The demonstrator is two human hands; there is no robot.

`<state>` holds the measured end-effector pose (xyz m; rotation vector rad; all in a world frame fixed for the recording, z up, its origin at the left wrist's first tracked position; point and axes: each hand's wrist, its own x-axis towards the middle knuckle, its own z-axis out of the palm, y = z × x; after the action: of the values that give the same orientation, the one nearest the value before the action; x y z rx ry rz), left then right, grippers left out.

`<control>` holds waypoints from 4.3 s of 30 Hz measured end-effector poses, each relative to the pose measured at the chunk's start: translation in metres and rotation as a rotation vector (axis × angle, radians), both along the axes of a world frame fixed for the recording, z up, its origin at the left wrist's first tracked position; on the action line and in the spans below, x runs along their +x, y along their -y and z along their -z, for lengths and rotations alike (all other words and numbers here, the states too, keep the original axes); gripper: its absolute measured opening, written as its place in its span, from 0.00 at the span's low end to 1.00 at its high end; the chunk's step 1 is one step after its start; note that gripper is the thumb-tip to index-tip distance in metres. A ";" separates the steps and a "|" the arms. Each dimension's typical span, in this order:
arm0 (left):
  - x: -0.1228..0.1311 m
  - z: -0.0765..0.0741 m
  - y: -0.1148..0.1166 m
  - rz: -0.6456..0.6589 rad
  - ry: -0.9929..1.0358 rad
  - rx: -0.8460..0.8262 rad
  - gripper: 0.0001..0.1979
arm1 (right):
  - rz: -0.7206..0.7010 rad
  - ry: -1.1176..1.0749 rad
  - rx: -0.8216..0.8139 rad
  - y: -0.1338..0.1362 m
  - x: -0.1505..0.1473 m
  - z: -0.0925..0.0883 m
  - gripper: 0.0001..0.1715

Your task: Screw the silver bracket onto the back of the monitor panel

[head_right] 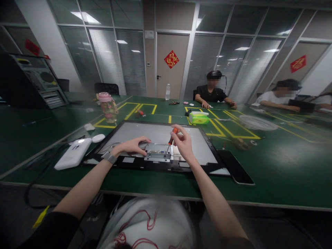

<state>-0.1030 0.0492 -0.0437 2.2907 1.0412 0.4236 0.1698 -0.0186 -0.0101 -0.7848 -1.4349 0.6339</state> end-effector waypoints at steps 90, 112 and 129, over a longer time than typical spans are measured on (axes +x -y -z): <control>0.019 0.000 0.012 -0.066 0.034 -0.013 0.40 | 0.142 0.096 0.057 -0.001 0.001 0.006 0.16; 0.006 -0.007 0.007 0.003 0.031 -0.103 0.35 | 0.168 0.068 0.026 0.000 -0.002 0.006 0.17; 0.006 -0.005 0.005 -0.001 0.033 -0.107 0.35 | 0.156 0.041 0.093 0.001 -0.001 0.005 0.11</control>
<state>-0.0968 0.0439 -0.0388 2.1822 1.0244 0.3950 0.1684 -0.0196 -0.0146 -0.8309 -1.4144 0.4306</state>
